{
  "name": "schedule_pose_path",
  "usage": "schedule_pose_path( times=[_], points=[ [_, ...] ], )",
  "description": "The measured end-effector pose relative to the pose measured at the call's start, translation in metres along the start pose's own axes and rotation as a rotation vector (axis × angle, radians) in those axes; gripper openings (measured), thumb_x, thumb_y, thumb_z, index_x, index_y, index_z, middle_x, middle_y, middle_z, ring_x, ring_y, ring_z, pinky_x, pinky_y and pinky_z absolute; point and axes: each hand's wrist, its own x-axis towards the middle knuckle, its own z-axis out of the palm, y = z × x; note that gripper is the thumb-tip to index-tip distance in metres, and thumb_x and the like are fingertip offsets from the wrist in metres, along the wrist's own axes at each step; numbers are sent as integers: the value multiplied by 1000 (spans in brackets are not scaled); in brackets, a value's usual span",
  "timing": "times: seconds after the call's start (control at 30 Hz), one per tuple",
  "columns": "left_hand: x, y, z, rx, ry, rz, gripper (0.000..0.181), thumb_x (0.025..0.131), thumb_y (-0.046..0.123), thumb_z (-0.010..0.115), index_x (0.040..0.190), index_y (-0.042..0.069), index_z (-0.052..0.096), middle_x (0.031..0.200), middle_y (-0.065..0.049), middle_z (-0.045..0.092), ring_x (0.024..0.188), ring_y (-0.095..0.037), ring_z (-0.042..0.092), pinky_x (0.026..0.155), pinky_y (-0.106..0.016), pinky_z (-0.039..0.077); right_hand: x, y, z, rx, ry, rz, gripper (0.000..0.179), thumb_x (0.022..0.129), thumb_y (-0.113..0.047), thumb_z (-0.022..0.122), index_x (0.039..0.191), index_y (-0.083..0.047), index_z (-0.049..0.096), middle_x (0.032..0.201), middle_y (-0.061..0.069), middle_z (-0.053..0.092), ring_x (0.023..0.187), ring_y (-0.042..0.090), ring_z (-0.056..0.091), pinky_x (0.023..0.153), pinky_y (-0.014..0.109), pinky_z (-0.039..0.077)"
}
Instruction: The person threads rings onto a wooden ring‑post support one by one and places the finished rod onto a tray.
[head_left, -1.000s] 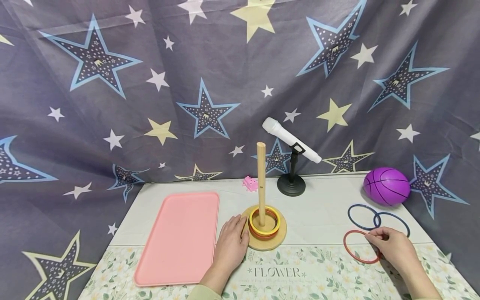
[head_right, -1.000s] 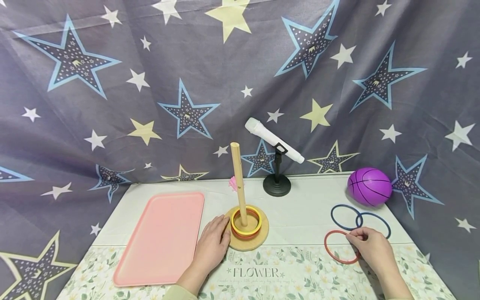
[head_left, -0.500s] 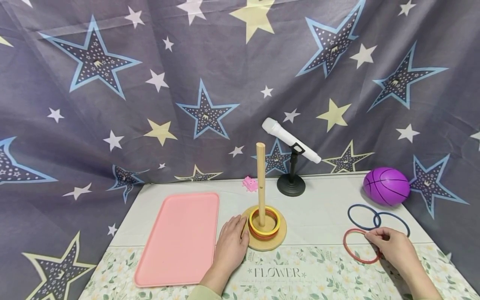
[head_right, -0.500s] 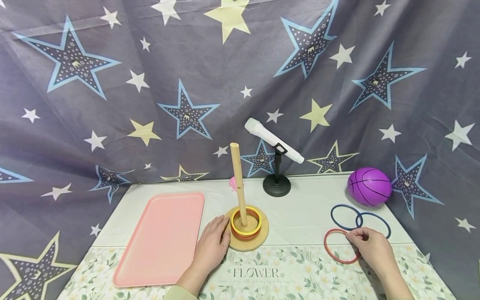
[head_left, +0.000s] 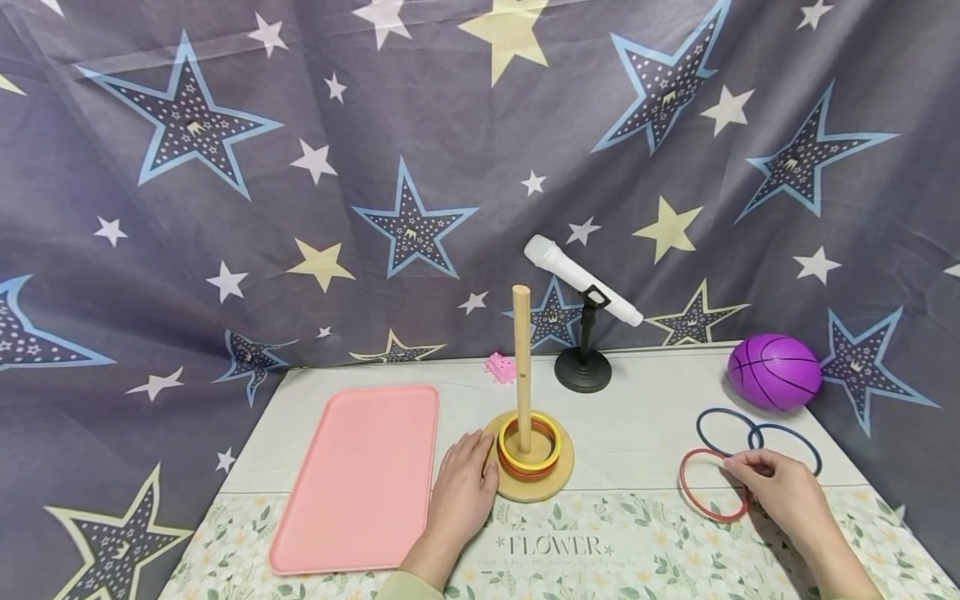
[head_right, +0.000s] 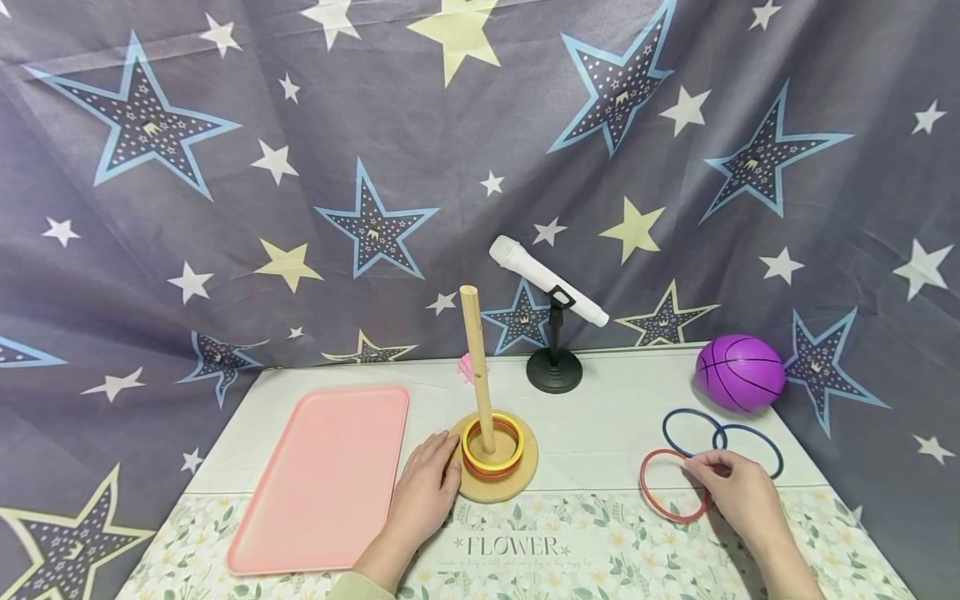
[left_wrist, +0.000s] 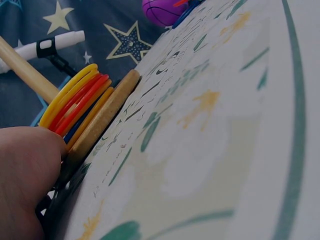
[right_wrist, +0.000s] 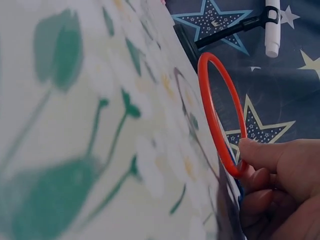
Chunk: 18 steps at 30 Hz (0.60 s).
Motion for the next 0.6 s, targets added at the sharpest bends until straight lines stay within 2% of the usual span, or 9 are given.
schedule_pose_path(
  times=[0.1,0.3,0.6],
  points=[
    [0,0,0,-4,-2,1,49,110,19,64,155,1,61,162,-22,55,156,-42,45,133,-58,30,0,-5,0,-6,15,-26,39,109,-39,72,116,0,77,79,0,72,69,18,63,54,29,51],
    [0,0,-1,-3,4,7,49,109,18,65,155,1,62,162,-22,55,155,-42,45,132,-58,31,-1,-18,-2,-24,28,-81,46,109,-48,69,117,-4,78,85,1,72,73,16,60,61,29,47],
    [-1,-1,0,11,15,19,49,109,18,65,154,1,62,161,-22,56,154,-43,47,131,-58,33,-2,-47,-4,32,21,-129,51,108,-55,68,117,-6,77,93,6,72,79,17,61,60,30,50]
  ],
)
